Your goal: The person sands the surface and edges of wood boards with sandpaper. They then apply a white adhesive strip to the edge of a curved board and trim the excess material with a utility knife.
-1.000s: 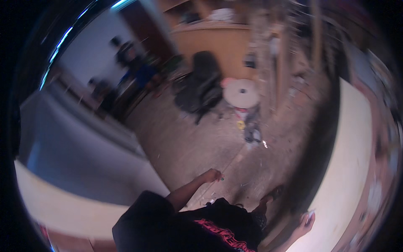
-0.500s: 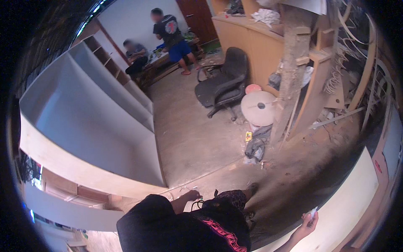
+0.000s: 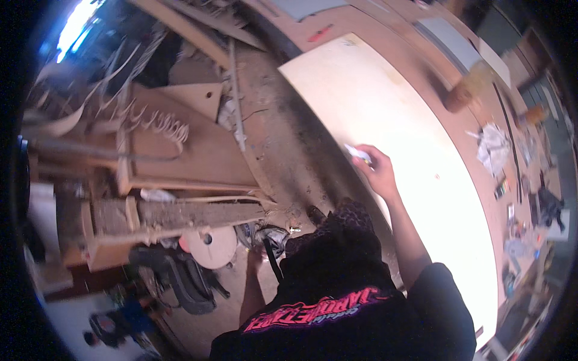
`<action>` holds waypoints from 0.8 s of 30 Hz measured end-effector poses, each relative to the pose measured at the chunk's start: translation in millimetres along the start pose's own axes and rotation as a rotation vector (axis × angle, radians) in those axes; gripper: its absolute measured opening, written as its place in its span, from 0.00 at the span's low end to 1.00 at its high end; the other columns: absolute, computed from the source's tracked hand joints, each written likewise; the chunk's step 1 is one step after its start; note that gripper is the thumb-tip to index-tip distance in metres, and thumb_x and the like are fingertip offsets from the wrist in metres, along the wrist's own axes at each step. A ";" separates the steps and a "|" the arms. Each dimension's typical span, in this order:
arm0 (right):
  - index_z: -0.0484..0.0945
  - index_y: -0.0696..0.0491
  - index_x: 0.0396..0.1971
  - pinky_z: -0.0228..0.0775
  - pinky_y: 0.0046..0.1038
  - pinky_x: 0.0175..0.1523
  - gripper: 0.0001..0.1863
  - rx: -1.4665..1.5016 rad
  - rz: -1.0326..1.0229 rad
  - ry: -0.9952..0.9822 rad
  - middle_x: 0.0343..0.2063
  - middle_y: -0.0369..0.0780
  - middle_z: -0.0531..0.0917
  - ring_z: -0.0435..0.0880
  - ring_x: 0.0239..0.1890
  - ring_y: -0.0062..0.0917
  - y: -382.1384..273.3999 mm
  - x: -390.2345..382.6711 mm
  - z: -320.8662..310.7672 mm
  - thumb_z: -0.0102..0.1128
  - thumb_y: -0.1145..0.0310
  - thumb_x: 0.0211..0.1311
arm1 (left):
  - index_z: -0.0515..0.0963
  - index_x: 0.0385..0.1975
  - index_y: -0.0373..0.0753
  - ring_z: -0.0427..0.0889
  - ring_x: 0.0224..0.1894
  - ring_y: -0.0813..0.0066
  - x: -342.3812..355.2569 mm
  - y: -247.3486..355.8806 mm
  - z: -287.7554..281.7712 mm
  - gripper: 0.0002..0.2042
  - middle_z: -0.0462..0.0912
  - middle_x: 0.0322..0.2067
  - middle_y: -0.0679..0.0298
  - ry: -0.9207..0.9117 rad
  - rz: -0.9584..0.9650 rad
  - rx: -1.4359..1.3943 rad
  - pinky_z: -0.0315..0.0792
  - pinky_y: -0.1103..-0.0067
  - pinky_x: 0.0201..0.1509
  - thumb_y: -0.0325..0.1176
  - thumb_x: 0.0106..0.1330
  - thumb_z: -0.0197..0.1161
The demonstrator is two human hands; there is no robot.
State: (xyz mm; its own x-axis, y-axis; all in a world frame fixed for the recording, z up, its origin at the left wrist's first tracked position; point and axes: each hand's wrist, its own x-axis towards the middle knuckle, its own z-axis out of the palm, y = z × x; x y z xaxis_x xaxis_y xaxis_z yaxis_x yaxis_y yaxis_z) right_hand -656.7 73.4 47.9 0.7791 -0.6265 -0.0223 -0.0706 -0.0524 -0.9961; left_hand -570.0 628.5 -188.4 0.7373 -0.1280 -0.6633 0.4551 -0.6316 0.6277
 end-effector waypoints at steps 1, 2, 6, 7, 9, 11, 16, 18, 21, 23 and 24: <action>0.79 0.56 0.49 0.72 0.22 0.45 0.16 -0.031 0.022 0.013 0.42 0.35 0.83 0.79 0.43 0.18 -1.6 14.9 1.6 0.67 0.67 0.63 | 0.82 0.37 0.32 0.83 0.30 0.72 11.6 32.2 -15.4 0.21 0.86 0.28 0.59 0.034 0.271 0.189 0.75 0.73 0.38 0.47 0.74 0.55; 0.79 0.56 0.49 0.72 0.20 0.43 0.16 -0.062 0.021 0.019 0.41 0.34 0.83 0.79 0.42 0.16 -2.7 42.3 1.1 0.67 0.69 0.63 | 0.82 0.34 0.32 0.84 0.31 0.70 38.7 70.8 -13.7 0.21 0.86 0.28 0.58 -0.004 0.208 0.025 0.75 0.71 0.38 0.48 0.74 0.55; 0.80 0.53 0.49 0.69 0.18 0.37 0.15 -0.201 0.007 0.040 0.39 0.32 0.84 0.78 0.35 0.12 -1.9 129.4 18.9 0.68 0.68 0.63 | 0.81 0.35 0.32 0.84 0.33 0.69 79.4 151.5 -36.1 0.22 0.86 0.30 0.57 0.024 0.222 0.216 0.76 0.71 0.40 0.49 0.73 0.55; 0.81 0.53 0.48 0.69 0.19 0.36 0.15 -0.209 -0.004 0.048 0.39 0.33 0.85 0.77 0.32 0.13 1.4 150.6 24.6 0.69 0.67 0.62 | 0.81 0.35 0.33 0.85 0.33 0.69 84.4 158.8 -39.0 0.22 0.86 0.30 0.56 0.032 0.155 0.230 0.76 0.70 0.41 0.49 0.73 0.54; 0.81 0.53 0.47 0.68 0.19 0.36 0.15 -0.240 -0.064 0.010 0.38 0.33 0.85 0.77 0.32 0.13 8.3 199.0 39.8 0.69 0.66 0.61 | 0.81 0.36 0.33 0.85 0.34 0.68 89.4 164.7 -45.5 0.23 0.86 0.31 0.55 0.076 0.144 0.382 0.76 0.70 0.41 0.51 0.73 0.53; 0.82 0.54 0.46 0.71 0.23 0.37 0.15 -0.342 -0.205 -0.015 0.38 0.37 0.85 0.80 0.32 0.19 21.3 252.2 53.4 0.69 0.66 0.60 | 0.81 0.37 0.34 0.86 0.35 0.67 86.6 162.9 -47.8 0.24 0.87 0.31 0.54 0.111 0.026 0.421 0.76 0.69 0.41 0.52 0.73 0.52; 0.81 0.54 0.44 0.76 0.37 0.48 0.14 -0.405 -0.231 -0.132 0.42 0.43 0.84 0.83 0.43 0.40 43.7 354.3 97.9 0.67 0.67 0.59 | 0.80 0.36 0.31 0.87 0.31 0.68 42.6 159.0 -53.3 0.22 0.87 0.31 0.55 0.075 -0.268 0.297 0.77 0.72 0.38 0.49 0.73 0.55; 0.81 0.54 0.44 0.76 0.38 0.49 0.14 -0.463 -0.253 -0.153 0.42 0.43 0.83 0.83 0.44 0.40 51.4 381.6 112.4 0.66 0.68 0.59 | 0.80 0.37 0.30 0.86 0.29 0.68 27.7 161.1 -53.0 0.21 0.87 0.31 0.56 0.114 -0.260 0.270 0.77 0.74 0.36 0.48 0.72 0.57; 0.81 0.53 0.44 0.76 0.38 0.51 0.14 -0.576 -0.284 -0.154 0.42 0.43 0.82 0.83 0.44 0.40 59.3 406.8 129.3 0.65 0.67 0.59 | 0.80 0.38 0.30 0.86 0.29 0.69 15.7 166.9 -53.0 0.21 0.87 0.31 0.57 0.143 -0.331 0.198 0.77 0.75 0.36 0.48 0.73 0.56; 0.82 0.53 0.45 0.77 0.37 0.51 0.14 -0.655 -0.278 -0.151 0.43 0.43 0.82 0.83 0.44 0.40 62.5 417.4 136.0 0.65 0.67 0.60 | 0.80 0.39 0.30 0.86 0.29 0.69 16.8 174.1 -54.0 0.21 0.87 0.31 0.57 0.148 -0.453 0.145 0.78 0.75 0.36 0.47 0.73 0.56; 0.82 0.53 0.45 0.77 0.37 0.51 0.14 -0.653 -0.296 -0.148 0.43 0.43 0.82 0.83 0.44 0.40 63.1 421.4 138.5 0.65 0.66 0.60 | 0.80 0.39 0.31 0.86 0.30 0.70 19.7 179.2 -55.5 0.21 0.87 0.31 0.57 0.145 -0.390 0.188 0.78 0.75 0.37 0.47 0.73 0.56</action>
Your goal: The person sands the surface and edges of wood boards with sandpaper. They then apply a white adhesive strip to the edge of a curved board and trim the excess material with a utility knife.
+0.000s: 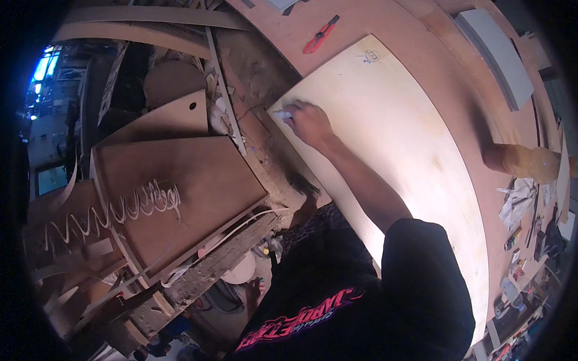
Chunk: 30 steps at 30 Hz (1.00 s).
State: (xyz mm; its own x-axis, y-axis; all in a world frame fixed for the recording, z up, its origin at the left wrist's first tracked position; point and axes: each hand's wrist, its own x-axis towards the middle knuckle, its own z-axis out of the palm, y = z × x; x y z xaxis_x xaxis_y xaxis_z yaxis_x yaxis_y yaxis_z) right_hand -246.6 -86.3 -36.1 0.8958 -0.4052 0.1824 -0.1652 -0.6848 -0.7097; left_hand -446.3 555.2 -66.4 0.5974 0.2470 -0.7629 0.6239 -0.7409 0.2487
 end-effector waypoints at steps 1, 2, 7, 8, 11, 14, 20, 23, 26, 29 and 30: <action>0.82 0.52 0.45 0.77 0.37 0.51 0.14 -0.010 0.004 -0.011 0.43 0.43 0.82 0.83 0.45 0.40 1.1 4.3 1.4 0.65 0.66 0.60 | 0.80 0.39 0.31 0.86 0.30 0.70 5.1 8.4 -0.9 0.20 0.87 0.31 0.57 -0.003 0.019 0.013 0.78 0.76 0.37 0.47 0.72 0.57; 0.82 0.52 0.45 0.77 0.37 0.51 0.14 -0.021 0.007 -0.024 0.43 0.43 0.82 0.83 0.45 0.40 1.4 8.0 2.7 0.65 0.65 0.60 | 0.81 0.39 0.31 0.86 0.30 0.70 8.5 16.7 -2.3 0.20 0.87 0.31 0.58 -0.007 -0.026 0.021 0.78 0.76 0.37 0.47 0.72 0.57; 0.82 0.52 0.46 0.77 0.38 0.52 0.15 -0.070 -0.017 -0.072 0.44 0.43 0.82 0.83 0.46 0.40 -2.9 21.7 7.1 0.65 0.66 0.59 | 0.80 0.39 0.30 0.85 0.31 0.69 37.4 75.6 -9.7 0.20 0.86 0.31 0.56 0.076 0.162 0.078 0.77 0.74 0.38 0.46 0.72 0.57; 0.82 0.51 0.47 0.76 0.39 0.52 0.15 -0.069 -0.018 -0.089 0.44 0.43 0.82 0.82 0.46 0.41 -3.9 23.0 6.9 0.65 0.66 0.59 | 0.80 0.39 0.30 0.85 0.31 0.68 42.2 87.5 -11.0 0.20 0.86 0.31 0.55 0.080 0.153 0.096 0.77 0.73 0.38 0.46 0.73 0.57; 0.82 0.51 0.48 0.76 0.39 0.52 0.16 -0.085 -0.105 -0.053 0.45 0.43 0.82 0.82 0.46 0.40 -5.6 23.3 2.8 0.65 0.68 0.59 | 0.79 0.38 0.30 0.85 0.32 0.66 52.9 119.1 -14.8 0.20 0.85 0.30 0.52 0.038 0.335 0.057 0.76 0.70 0.40 0.46 0.73 0.57; 0.82 0.51 0.49 0.76 0.37 0.53 0.17 -0.183 -0.112 -0.123 0.45 0.42 0.81 0.81 0.48 0.39 -5.3 22.4 -2.7 0.65 0.69 0.58 | 0.80 0.36 0.34 0.82 0.31 0.74 58.6 139.5 -17.7 0.16 0.84 0.29 0.61 0.056 0.386 0.088 0.74 0.77 0.35 0.44 0.73 0.56; 0.81 0.53 0.48 0.73 0.37 0.59 0.16 -0.191 -0.162 -0.125 0.48 0.43 0.80 0.77 0.55 0.37 -7.1 30.9 -3.9 0.60 0.68 0.60 | 0.80 0.36 0.34 0.83 0.30 0.71 66.1 134.9 -20.2 0.18 0.85 0.29 0.60 0.057 0.302 0.181 0.74 0.76 0.35 0.45 0.72 0.56; 0.82 0.53 0.47 0.73 0.37 0.58 0.14 -0.214 -0.137 -0.209 0.46 0.44 0.80 0.78 0.55 0.37 -7.5 34.9 -5.2 0.59 0.68 0.61 | 0.80 0.36 0.32 0.87 0.33 0.62 70.5 113.8 -19.7 0.21 0.86 0.28 0.52 0.017 0.274 0.227 0.76 0.69 0.41 0.49 0.73 0.55; 0.82 0.55 0.44 0.74 0.37 0.57 0.13 -0.224 -0.157 -0.207 0.44 0.44 0.80 0.78 0.53 0.38 -8.2 36.3 -6.0 0.57 0.69 0.62 | 0.80 0.36 0.33 0.88 0.33 0.62 76.2 92.9 -16.8 0.22 0.86 0.29 0.52 -0.003 0.178 0.184 0.76 0.68 0.40 0.50 0.73 0.54; 0.82 0.55 0.44 0.75 0.38 0.55 0.12 -0.205 -0.086 -0.245 0.43 0.44 0.80 0.80 0.51 0.39 -10.3 37.9 -2.8 0.57 0.69 0.62 | 0.80 0.36 0.33 0.88 0.33 0.62 79.2 82.8 -13.7 0.23 0.87 0.29 0.53 -0.006 0.159 0.197 0.76 0.68 0.40 0.51 0.73 0.54; 0.82 0.53 0.45 0.76 0.38 0.53 0.13 -0.209 -0.076 -0.233 0.44 0.44 0.81 0.81 0.49 0.39 -10.9 38.3 -1.3 0.58 0.68 0.63 | 0.80 0.36 0.33 0.88 0.33 0.62 79.5 83.0 -13.0 0.22 0.87 0.29 0.53 0.009 0.227 0.186 0.76 0.68 0.40 0.50 0.73 0.54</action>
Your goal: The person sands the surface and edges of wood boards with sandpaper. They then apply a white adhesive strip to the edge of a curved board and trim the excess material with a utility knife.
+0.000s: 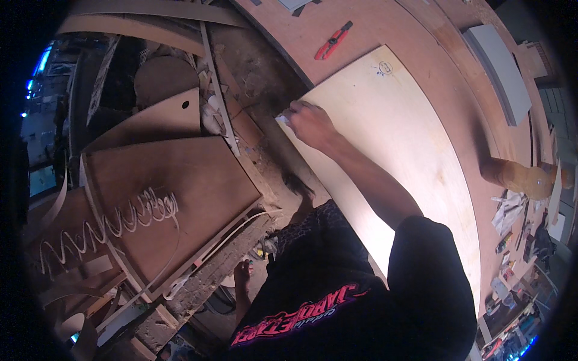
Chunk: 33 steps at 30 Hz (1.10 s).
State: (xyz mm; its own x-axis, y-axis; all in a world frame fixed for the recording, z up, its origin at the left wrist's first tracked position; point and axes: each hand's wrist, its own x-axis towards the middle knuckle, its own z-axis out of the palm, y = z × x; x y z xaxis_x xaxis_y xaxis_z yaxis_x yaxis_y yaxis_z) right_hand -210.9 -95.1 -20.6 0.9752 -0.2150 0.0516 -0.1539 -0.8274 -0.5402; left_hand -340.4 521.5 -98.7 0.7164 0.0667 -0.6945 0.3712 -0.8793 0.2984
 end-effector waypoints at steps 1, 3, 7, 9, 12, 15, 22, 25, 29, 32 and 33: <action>0.82 0.52 0.46 0.77 0.38 0.52 0.13 -0.003 0.011 0.011 0.45 0.43 0.81 0.82 0.47 0.39 -0.7 0.6 1.0 0.59 0.67 0.63 | 0.80 0.36 0.32 0.88 0.33 0.62 0.3 1.8 0.0 0.22 0.86 0.29 0.52 0.012 0.011 -0.016 0.76 0.68 0.39 0.49 0.73 0.55; 0.82 0.51 0.47 0.79 0.38 0.50 0.14 -0.004 0.055 0.036 0.46 0.42 0.81 0.84 0.45 0.39 0.1 0.4 1.7 0.60 0.66 0.63 | 0.80 0.36 0.32 0.88 0.32 0.62 1.1 9.5 -1.8 0.21 0.86 0.29 0.52 0.030 0.052 -0.015 0.76 0.68 0.38 0.47 0.73 0.55; 0.83 0.51 0.46 0.79 0.38 0.50 0.13 0.004 0.104 0.120 0.47 0.42 0.82 0.84 0.45 0.40 8.4 -5.9 -1.6 0.62 0.66 0.62 | 0.79 0.37 0.31 0.88 0.32 0.62 2.5 30.8 -7.4 0.18 0.85 0.29 0.50 0.041 0.116 -0.010 0.76 0.69 0.37 0.44 0.73 0.56; 0.83 0.51 0.46 0.79 0.38 0.50 0.14 0.021 0.085 0.145 0.47 0.42 0.82 0.84 0.45 0.40 10.1 -8.5 -1.1 0.62 0.66 0.61 | 0.78 0.37 0.31 0.87 0.32 0.62 1.9 39.4 -8.1 0.18 0.85 0.29 0.50 0.036 0.111 -0.046 0.76 0.69 0.38 0.44 0.73 0.57; 0.83 0.51 0.45 0.78 0.39 0.50 0.14 0.058 0.066 0.131 0.47 0.43 0.82 0.83 0.45 0.40 6.4 -8.3 5.4 0.63 0.66 0.60 | 0.78 0.39 0.31 0.87 0.33 0.64 -1.2 48.5 -7.7 0.18 0.85 0.29 0.51 0.029 0.119 -0.053 0.76 0.70 0.39 0.45 0.73 0.57; 0.83 0.53 0.45 0.78 0.39 0.50 0.14 0.078 0.105 0.153 0.46 0.45 0.82 0.83 0.45 0.41 8.1 -8.1 9.1 0.63 0.67 0.60 | 0.78 0.40 0.32 0.86 0.34 0.66 -7.3 58.5 -7.6 0.18 0.85 0.30 0.52 0.033 0.165 0.003 0.76 0.72 0.41 0.45 0.73 0.57; 0.82 0.60 0.47 0.72 0.30 0.56 0.15 0.614 0.203 0.304 0.43 0.45 0.86 0.84 0.46 0.30 44.6 -50.4 -24.3 0.66 0.71 0.61 | 0.79 0.41 0.36 0.81 0.42 0.75 -37.1 137.7 -13.4 0.09 0.83 0.36 0.63 0.130 0.297 -0.326 0.75 0.76 0.48 0.35 0.71 0.61; 0.80 0.63 0.50 0.68 0.29 0.60 0.17 0.844 0.180 0.208 0.46 0.43 0.84 0.80 0.51 0.27 12.5 -77.9 -27.4 0.64 0.69 0.65 | 0.79 0.47 0.34 0.79 0.44 0.76 -60.9 199.3 -23.7 0.12 0.81 0.41 0.64 0.105 0.575 -0.622 0.73 0.78 0.52 0.34 0.70 0.61; 0.77 0.63 0.53 0.71 0.23 0.52 0.20 0.945 0.047 0.028 0.46 0.39 0.82 0.79 0.46 0.22 -77.3 -107.9 -10.2 0.62 0.66 0.67 | 0.79 0.46 0.35 0.79 0.45 0.74 -99.1 273.3 -42.4 0.12 0.83 0.40 0.64 0.185 0.891 -0.731 0.73 0.75 0.51 0.34 0.68 0.64; 0.76 0.63 0.53 0.72 0.22 0.50 0.20 0.990 -0.025 -0.188 0.45 0.39 0.82 0.79 0.44 0.21 -142.2 -142.4 0.7 0.63 0.66 0.67 | 0.79 0.43 0.35 0.79 0.44 0.73 -136.9 268.6 -64.6 0.09 0.83 0.39 0.61 0.299 0.957 -0.633 0.73 0.74 0.49 0.32 0.68 0.64; 0.76 0.63 0.53 0.73 0.22 0.49 0.20 1.059 -0.014 -0.281 0.45 0.39 0.82 0.79 0.44 0.22 -158.7 -150.0 3.3 0.63 0.66 0.67 | 0.79 0.43 0.35 0.80 0.43 0.73 -149.8 263.0 -67.7 0.09 0.83 0.39 0.61 0.301 0.946 -0.645 0.73 0.73 0.49 0.31 0.68 0.64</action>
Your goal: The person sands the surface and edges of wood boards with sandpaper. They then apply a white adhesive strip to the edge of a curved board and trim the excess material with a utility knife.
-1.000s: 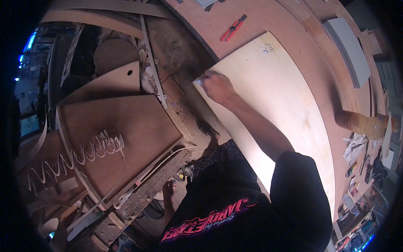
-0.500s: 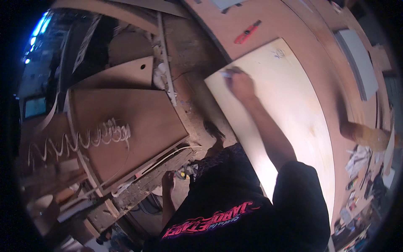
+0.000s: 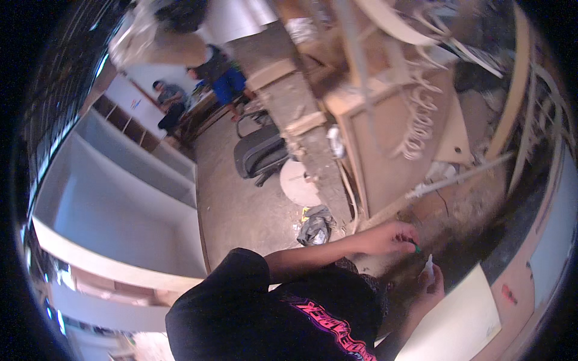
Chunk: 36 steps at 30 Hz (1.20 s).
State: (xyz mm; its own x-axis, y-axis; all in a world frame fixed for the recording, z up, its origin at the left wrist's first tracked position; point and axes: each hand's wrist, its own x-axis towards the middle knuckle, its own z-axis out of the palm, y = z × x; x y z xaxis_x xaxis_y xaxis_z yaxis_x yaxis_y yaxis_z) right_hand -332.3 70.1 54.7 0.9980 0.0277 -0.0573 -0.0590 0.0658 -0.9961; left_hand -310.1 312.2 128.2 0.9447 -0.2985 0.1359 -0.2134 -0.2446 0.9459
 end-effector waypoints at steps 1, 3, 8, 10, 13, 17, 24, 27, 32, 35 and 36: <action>0.77 0.63 0.52 0.72 0.22 0.49 0.19 -0.050 -0.041 -0.042 0.44 0.38 0.82 0.79 0.43 0.21 -4.7 -2.9 17.7 0.63 0.67 0.67 | 0.79 0.42 0.35 0.80 0.43 0.73 -12.3 6.5 -8.9 0.08 0.83 0.39 0.61 0.003 -0.007 0.000 0.73 0.73 0.48 0.31 0.67 0.64; 0.78 0.63 0.50 0.72 0.22 0.48 0.18 -0.067 -0.123 -0.142 0.44 0.38 0.81 0.79 0.43 0.21 -13.5 -17.8 54.3 0.64 0.67 0.66 | 0.79 0.42 0.34 0.80 0.42 0.73 -51.7 16.1 -33.0 0.08 0.83 0.38 0.61 0.080 -0.013 -0.047 0.73 0.73 0.47 0.30 0.67 0.64; 0.80 0.61 0.45 0.69 0.20 0.44 0.13 -0.104 -0.088 -0.398 0.36 0.33 0.79 0.75 0.38 0.17 -21.8 -56.1 136.8 0.67 0.72 0.62 | 0.79 0.40 0.34 0.82 0.41 0.67 -152.3 19.7 -86.8 0.09 0.83 0.36 0.58 0.207 -0.021 -0.084 0.73 0.71 0.45 0.32 0.65 0.65; 0.80 0.61 0.43 0.69 0.22 0.45 0.13 -0.207 -0.164 -0.445 0.36 0.36 0.81 0.77 0.38 0.21 -22.9 -79.1 169.3 0.67 0.76 0.58 | 0.79 0.39 0.34 0.82 0.41 0.64 -189.9 18.1 -108.2 0.09 0.83 0.34 0.57 0.262 0.052 0.087 0.73 0.70 0.44 0.32 0.65 0.66; 0.80 0.61 0.42 0.70 0.24 0.46 0.14 -0.386 -0.300 -0.490 0.35 0.37 0.82 0.78 0.38 0.23 -27.1 -116.6 210.1 0.67 0.80 0.54 | 0.80 0.36 0.34 0.81 0.39 0.57 -238.3 18.7 -131.6 0.09 0.82 0.32 0.55 0.159 0.006 0.141 0.73 0.68 0.42 0.34 0.63 0.67; 0.80 0.62 0.40 0.71 0.26 0.46 0.11 -0.274 -0.203 -0.469 0.32 0.37 0.81 0.79 0.38 0.25 -28.4 -169.2 241.2 0.64 0.80 0.57 | 0.81 0.33 0.33 0.79 0.36 0.54 -280.8 21.4 -150.1 0.10 0.80 0.28 0.54 0.097 -0.017 0.350 0.72 0.66 0.43 0.35 0.62 0.68; 0.75 0.55 0.51 0.65 0.20 0.30 0.13 0.464 0.322 -0.407 0.27 0.35 0.76 0.71 0.24 0.15 -37.8 -237.9 254.1 0.59 0.69 0.69 | 0.81 0.34 0.36 0.78 0.41 0.55 -306.0 32.7 -142.2 0.08 0.80 0.32 0.56 0.061 0.311 0.190 0.71 0.66 0.47 0.34 0.59 0.66; 0.71 0.55 0.52 0.61 0.18 0.25 0.15 0.565 0.300 -0.373 0.24 0.33 0.74 0.68 0.21 0.14 -45.6 -264.1 251.1 0.55 0.63 0.73 | 0.81 0.38 0.38 0.79 0.42 0.56 -306.1 37.1 -134.4 0.10 0.81 0.35 0.58 0.006 0.358 0.261 0.72 0.66 0.48 0.31 0.56 0.65; 0.72 0.55 0.44 0.61 0.20 0.20 0.18 0.624 0.387 -0.309 0.23 0.35 0.74 0.70 0.19 0.17 -54.7 -287.2 221.9 0.48 0.54 0.75 | 0.80 0.43 0.39 0.80 0.44 0.57 -301.3 45.0 -103.2 0.14 0.82 0.38 0.59 -0.115 0.553 0.353 0.73 0.66 0.49 0.29 0.55 0.64; 0.72 0.52 0.37 0.56 0.18 0.15 0.21 0.622 0.495 -0.222 0.20 0.35 0.73 0.66 0.14 0.15 -55.5 -314.6 194.2 0.44 0.48 0.76 | 0.79 0.43 0.38 0.81 0.45 0.57 -298.7 57.3 -59.9 0.13 0.82 0.39 0.59 -0.206 0.671 0.337 0.74 0.66 0.49 0.29 0.57 0.62; 0.72 0.52 0.41 0.55 0.18 0.16 0.23 0.599 0.505 -0.050 0.22 0.35 0.74 0.66 0.14 0.15 -54.5 -324.5 188.0 0.42 0.45 0.75 | 0.79 0.43 0.38 0.81 0.45 0.57 -294.3 63.0 -48.2 0.13 0.83 0.40 0.58 -0.238 0.702 0.358 0.74 0.66 0.49 0.29 0.58 0.62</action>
State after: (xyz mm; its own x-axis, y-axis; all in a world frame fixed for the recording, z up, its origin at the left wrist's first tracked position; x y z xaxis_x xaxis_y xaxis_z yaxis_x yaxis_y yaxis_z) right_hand -657.4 245.1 140.2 0.8455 0.2413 -0.4763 -0.5222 0.5598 -0.6434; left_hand -589.6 429.2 162.0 0.4922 -0.6696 0.5562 -0.8393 -0.1955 0.5073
